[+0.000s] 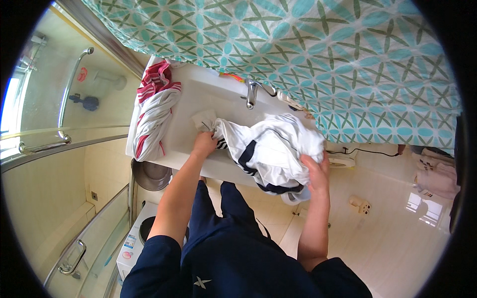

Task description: The person hand-washes several white garments in a bathroom sink. They wet the items, rub them together, rinse under the tap, and wring out excess water. The person handles a white sock and a white shirt with black stripes, repeatedly soaking and rinsing them.

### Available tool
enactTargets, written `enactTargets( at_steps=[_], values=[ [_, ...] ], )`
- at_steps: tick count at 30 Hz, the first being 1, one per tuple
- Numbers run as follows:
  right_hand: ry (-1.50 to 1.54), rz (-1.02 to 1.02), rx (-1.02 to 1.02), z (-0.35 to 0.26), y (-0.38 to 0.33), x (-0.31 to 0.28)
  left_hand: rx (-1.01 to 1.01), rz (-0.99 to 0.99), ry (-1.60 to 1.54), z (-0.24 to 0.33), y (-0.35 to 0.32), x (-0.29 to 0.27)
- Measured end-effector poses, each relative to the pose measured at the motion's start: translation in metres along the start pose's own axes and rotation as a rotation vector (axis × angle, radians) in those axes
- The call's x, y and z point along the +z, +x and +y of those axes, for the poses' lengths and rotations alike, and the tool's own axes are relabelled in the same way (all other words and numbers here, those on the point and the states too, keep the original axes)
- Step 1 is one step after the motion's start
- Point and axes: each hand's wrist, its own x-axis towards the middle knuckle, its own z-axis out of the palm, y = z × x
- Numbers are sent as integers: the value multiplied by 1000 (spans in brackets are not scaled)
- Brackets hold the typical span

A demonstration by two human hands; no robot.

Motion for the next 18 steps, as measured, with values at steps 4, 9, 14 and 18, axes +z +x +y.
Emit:
enactTargets(
  at_steps=[4,9,14,18],
  values=[
    [-463,221,-120,24,2,-31,-87,-11,-19,10,-8,-6],
    [-935,348,30,100,52,-39,-204,268,3,13,-16,-15],
    [-901,275,56,114,63,-35,-298,439,-93,12,-13,-17],
    [-1308,323,-337,104,24,1,-231,368,-175,8,-3,-10]
  ],
)
